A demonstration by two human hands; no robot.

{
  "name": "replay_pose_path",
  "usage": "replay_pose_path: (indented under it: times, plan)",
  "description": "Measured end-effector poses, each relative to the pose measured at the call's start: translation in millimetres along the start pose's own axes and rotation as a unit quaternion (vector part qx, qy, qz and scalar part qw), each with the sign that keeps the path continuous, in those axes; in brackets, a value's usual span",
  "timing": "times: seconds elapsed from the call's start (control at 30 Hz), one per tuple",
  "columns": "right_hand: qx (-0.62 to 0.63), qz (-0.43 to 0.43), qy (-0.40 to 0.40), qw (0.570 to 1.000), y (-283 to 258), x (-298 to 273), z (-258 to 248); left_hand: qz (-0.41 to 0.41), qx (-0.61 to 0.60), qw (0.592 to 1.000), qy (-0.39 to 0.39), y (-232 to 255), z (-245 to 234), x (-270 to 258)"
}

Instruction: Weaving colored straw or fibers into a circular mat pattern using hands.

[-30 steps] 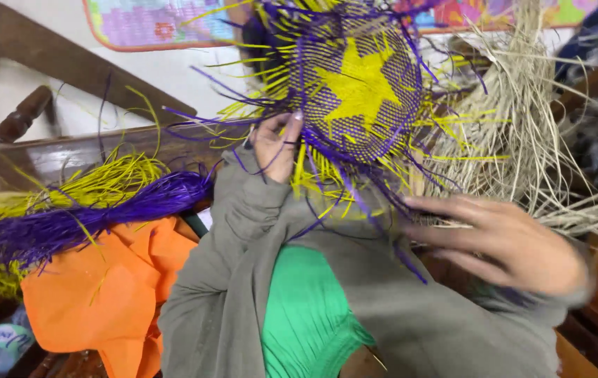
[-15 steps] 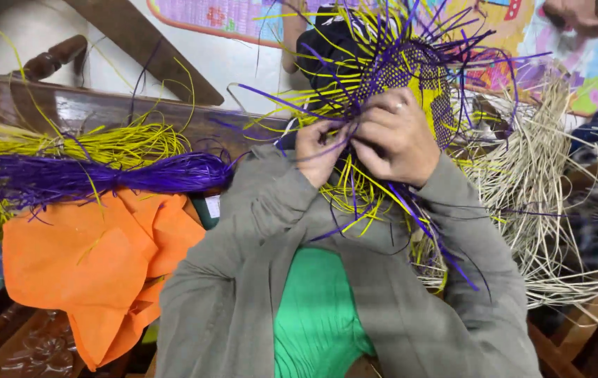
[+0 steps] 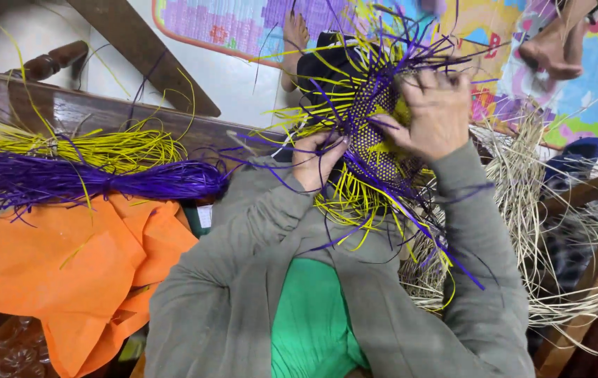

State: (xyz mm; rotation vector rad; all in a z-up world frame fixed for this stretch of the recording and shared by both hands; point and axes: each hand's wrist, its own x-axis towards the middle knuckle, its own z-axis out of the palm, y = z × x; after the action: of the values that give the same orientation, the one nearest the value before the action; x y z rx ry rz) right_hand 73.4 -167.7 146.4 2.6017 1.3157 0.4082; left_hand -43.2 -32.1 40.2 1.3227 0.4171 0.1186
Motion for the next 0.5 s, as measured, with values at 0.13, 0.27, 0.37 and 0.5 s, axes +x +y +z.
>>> replay_pose_path:
  times: [0.13,0.27,0.37,0.5]
  plan:
    - [0.236,0.078,-0.083,0.965,13,40,22,0.010,0.042,0.996,0.073,-10,3,2]
    - [0.460,0.145,-0.187,0.856,14,76,40,0.056,0.024,0.996,0.066,-30,1,7]
    - [0.598,0.260,-0.243,0.718,23,85,73,0.022,-0.003,0.998,0.050,-29,-1,7]
    - [0.736,0.312,-0.203,0.565,58,60,137,0.026,-0.004,0.999,0.043,-24,-6,7]
